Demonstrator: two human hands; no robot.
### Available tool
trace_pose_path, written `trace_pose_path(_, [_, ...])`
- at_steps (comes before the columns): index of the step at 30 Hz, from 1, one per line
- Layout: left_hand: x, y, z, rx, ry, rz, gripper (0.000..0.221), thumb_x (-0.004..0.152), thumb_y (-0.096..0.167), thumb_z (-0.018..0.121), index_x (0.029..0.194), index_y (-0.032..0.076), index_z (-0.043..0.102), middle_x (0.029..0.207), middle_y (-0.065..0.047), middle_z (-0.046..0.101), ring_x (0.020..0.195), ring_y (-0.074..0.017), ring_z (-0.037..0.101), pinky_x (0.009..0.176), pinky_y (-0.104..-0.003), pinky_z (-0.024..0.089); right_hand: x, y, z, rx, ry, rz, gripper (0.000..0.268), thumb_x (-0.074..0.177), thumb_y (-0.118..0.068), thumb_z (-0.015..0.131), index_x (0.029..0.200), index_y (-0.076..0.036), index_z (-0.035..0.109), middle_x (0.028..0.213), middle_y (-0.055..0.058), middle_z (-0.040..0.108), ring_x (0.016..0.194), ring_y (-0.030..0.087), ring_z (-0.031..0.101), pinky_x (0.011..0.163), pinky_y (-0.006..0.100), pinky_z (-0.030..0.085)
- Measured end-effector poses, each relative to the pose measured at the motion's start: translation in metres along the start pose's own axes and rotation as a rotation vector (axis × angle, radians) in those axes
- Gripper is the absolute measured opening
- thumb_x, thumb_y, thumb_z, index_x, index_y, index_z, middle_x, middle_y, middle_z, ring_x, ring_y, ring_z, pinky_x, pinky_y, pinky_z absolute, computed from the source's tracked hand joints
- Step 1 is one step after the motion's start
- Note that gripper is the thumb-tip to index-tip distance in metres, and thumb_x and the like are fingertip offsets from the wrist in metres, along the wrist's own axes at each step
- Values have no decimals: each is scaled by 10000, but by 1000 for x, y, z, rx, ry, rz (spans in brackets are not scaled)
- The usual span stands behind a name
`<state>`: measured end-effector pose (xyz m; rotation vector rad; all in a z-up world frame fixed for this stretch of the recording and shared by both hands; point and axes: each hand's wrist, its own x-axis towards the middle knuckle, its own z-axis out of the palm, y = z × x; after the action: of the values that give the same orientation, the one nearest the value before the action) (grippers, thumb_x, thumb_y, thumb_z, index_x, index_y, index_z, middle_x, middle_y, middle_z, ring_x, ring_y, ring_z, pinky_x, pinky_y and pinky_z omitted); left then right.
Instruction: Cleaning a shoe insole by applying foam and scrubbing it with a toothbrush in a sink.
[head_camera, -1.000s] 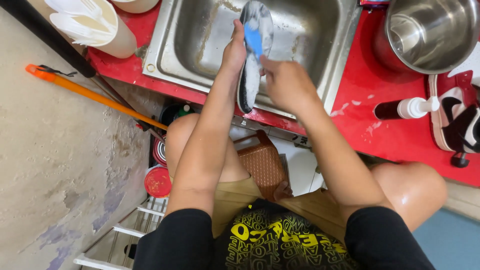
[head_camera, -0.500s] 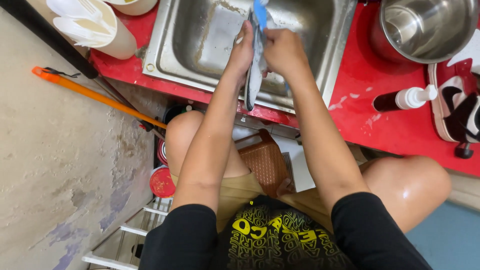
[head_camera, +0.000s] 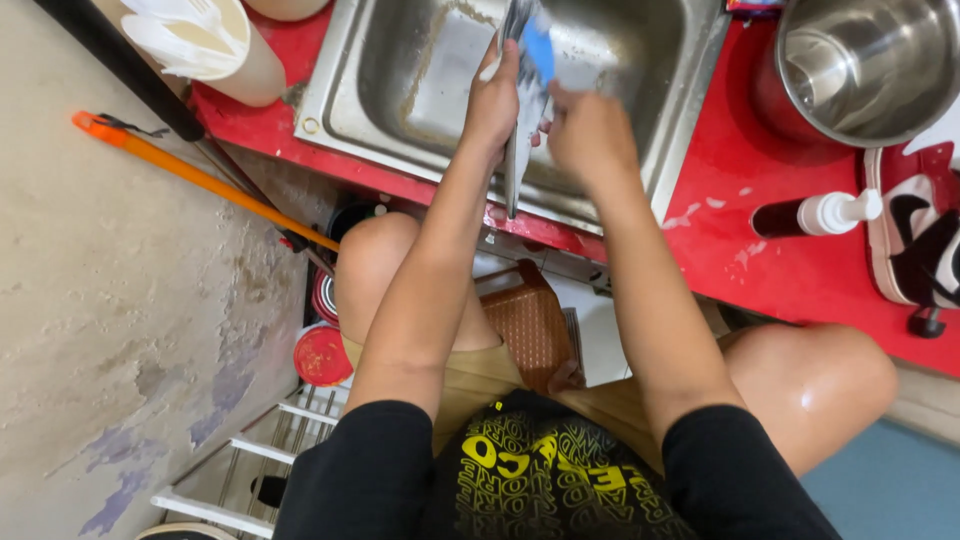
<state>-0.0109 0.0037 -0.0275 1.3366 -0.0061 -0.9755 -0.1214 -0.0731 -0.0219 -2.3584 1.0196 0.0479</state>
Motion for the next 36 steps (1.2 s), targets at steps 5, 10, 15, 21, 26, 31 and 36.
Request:
trace_pose_path(5, [14,10,-2,-85,58,3,743,900,487,449,1597,240,368,869,-141,580,441,-266,574,376,-421,573,-39,-14,-1,3,33,-169,499,923,-76,453,1371,-96,671,978,271,736,920,478,676,755,535,491])
trace_pose_path(10, [24,-9,-2,71,125,93,790,878,581,419,1524,136,509,569,6,446,508,-134,468,430,-342,431,-9,5,17,-62,95,-242,350,864,-48,479,1117,-138,703,969,257,742,868,537,654,688,551,477])
trace_pose_path(15, [33,6,-1,-228,136,44,792,866,508,449,1576,173,343,1576,-153,481,509,-308,678,385,-367,591,-64,-24,3,-26,6,-248,541,850,-24,439,1334,-85,673,886,409,649,788,631,566,646,627,407])
trace_pose_path(21, [56,-26,8,80,119,13,807,856,594,428,1516,136,503,1535,-139,581,1408,-288,558,1093,-367,469,14,1,-9,83,-36,41,393,929,-91,392,1095,-181,736,890,51,770,891,384,660,717,426,465])
trace_pose_path(26, [54,1,10,-183,68,-82,800,870,540,421,1580,182,332,1095,-278,720,528,-382,716,352,-434,544,-38,-2,0,-9,-35,-139,554,887,-78,453,1395,-116,670,968,332,699,829,529,634,727,537,458])
trace_pose_path(31, [67,-23,15,182,161,24,856,798,649,431,1470,138,573,1487,-102,639,1385,-254,589,1075,-333,469,15,20,6,-109,93,-91,380,917,-92,451,1202,-100,702,913,310,697,837,589,605,663,597,457])
trace_pose_path(36, [41,8,16,-103,131,-40,825,879,556,377,1597,165,270,1545,-254,474,474,-309,680,408,-370,613,-53,-7,3,-72,6,-183,481,867,-28,434,1292,-78,654,747,331,651,676,597,555,587,626,409])
